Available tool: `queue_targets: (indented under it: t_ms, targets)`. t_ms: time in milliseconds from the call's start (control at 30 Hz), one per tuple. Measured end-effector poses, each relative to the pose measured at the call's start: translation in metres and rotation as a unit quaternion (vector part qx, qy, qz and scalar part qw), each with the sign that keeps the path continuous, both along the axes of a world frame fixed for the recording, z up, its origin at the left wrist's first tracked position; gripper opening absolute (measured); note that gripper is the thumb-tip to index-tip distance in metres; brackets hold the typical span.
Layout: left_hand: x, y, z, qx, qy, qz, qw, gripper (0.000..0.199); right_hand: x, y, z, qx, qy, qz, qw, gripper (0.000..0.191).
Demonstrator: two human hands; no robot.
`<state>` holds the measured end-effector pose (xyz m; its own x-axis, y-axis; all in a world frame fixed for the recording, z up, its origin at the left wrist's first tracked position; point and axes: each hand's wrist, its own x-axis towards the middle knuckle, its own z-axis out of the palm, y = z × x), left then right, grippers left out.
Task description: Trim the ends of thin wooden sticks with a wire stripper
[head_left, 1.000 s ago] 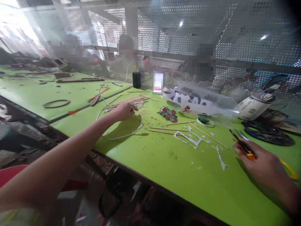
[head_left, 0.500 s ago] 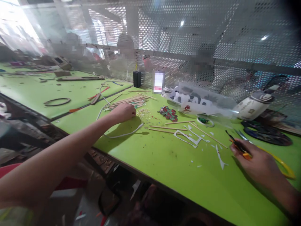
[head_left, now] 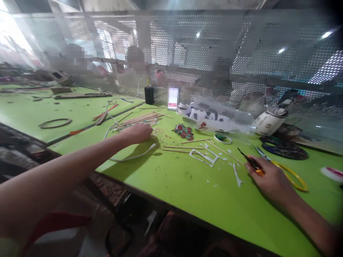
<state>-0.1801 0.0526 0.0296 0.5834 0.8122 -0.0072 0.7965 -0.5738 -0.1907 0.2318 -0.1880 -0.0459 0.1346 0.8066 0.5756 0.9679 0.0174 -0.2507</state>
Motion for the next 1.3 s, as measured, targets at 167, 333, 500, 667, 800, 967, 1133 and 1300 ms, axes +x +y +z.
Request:
queue_targets:
  t_ms: [167, 333, 500, 667, 800, 967, 1133, 1300]
  targets:
    - [-0.002, 0.004, 0.012, -0.033, -0.033, 0.047, 0.998, 0.022, 0.003, 0.003, -0.004, -0.002, 0.016, 0.026, 1.0, 0.029]
    - [-0.002, 0.013, 0.003, -0.085, -0.052, 0.065, 0.993, 0.03, -0.001, 0.002, -0.004, -0.01, 0.016, 0.03, 0.999, 0.027]
    - [-0.005, 0.02, -0.003, -0.117, -0.084, 0.071, 0.987, 0.029, -0.002, 0.002, 0.0, -0.001, 0.019, 0.039, 0.999, 0.025]
    - [-0.007, 0.02, 0.0, -0.171, -0.157, 0.087, 0.969, 0.023, 0.0, 0.001, -0.001, 0.002, 0.017, 0.039, 0.999, 0.028]
    - [-0.011, 0.014, 0.0, -0.204, -0.236, 0.1, 0.945, 0.024, 0.002, 0.001, -0.003, -0.008, 0.011, 0.04, 0.999, 0.031]
    - [-0.017, 0.007, 0.003, -0.245, -0.31, 0.117, 0.911, 0.031, 0.002, 0.001, -0.004, -0.006, 0.014, 0.04, 0.999, 0.031]
    - [-0.02, 0.007, -0.002, -0.276, -0.357, 0.134, 0.882, 0.033, 0.002, 0.002, -0.003, -0.01, 0.017, 0.039, 0.999, 0.031]
    - [-0.021, 0.013, -0.009, -0.301, -0.391, 0.132, 0.86, 0.025, 0.002, 0.001, -0.002, -0.018, 0.022, 0.038, 0.999, 0.031]
